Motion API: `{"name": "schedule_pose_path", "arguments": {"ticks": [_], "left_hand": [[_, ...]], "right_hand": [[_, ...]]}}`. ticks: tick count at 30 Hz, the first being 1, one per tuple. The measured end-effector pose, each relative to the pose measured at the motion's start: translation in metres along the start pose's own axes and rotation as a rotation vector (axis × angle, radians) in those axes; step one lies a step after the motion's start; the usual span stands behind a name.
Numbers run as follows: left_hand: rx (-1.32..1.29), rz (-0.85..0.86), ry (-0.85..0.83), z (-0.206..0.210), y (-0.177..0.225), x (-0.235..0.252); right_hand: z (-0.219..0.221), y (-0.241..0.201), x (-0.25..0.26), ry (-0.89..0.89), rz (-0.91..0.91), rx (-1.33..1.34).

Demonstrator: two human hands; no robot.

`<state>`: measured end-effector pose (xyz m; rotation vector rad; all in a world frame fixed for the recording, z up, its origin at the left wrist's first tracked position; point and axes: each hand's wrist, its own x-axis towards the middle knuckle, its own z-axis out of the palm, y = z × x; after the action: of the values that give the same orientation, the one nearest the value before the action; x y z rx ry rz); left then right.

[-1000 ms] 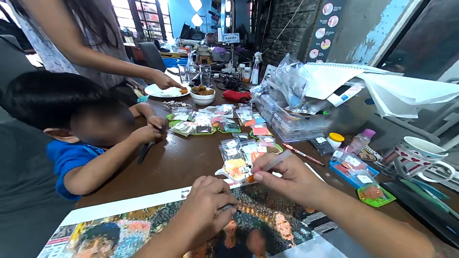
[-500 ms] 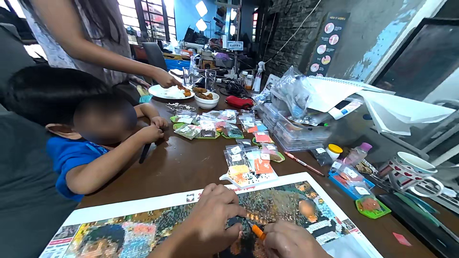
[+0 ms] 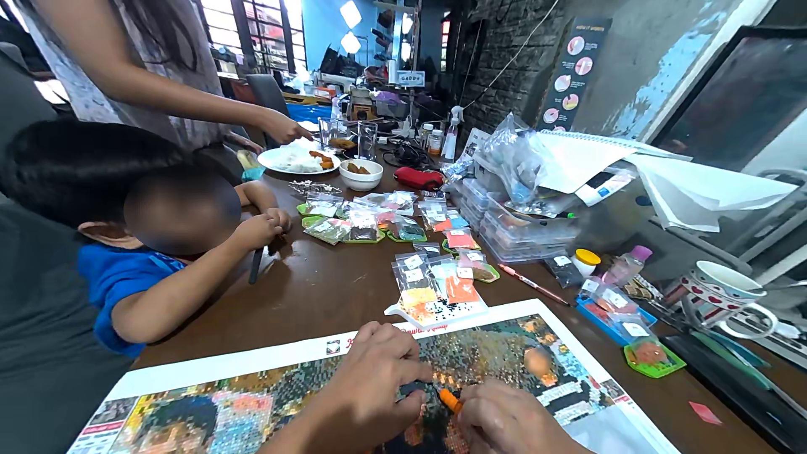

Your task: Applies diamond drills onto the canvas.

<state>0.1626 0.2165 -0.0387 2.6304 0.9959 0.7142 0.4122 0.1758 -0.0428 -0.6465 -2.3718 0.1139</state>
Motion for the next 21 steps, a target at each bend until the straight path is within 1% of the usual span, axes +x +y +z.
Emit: {"name": "schedule_pose_path", "arguments": {"ticks": [6,13,21], "left_hand": [[0.009,-0.012,0.0,0.0009,-0.0001,-0.0003],[0.0,-0.031,-0.047,-0.0034,0.0025,0.0008],[0.041,-0.02,-0.043,-0.0037,0.0045,0.0008]], "right_hand": [[0.0001,-0.0017,0.001,-0.006,0.011,0.003],[-0.0001,-0.0024,0.0021,-0.022,0.02,0.003],[-0.0004,-0.0005,0.0026,-0.02,0.012,0.04]]}}
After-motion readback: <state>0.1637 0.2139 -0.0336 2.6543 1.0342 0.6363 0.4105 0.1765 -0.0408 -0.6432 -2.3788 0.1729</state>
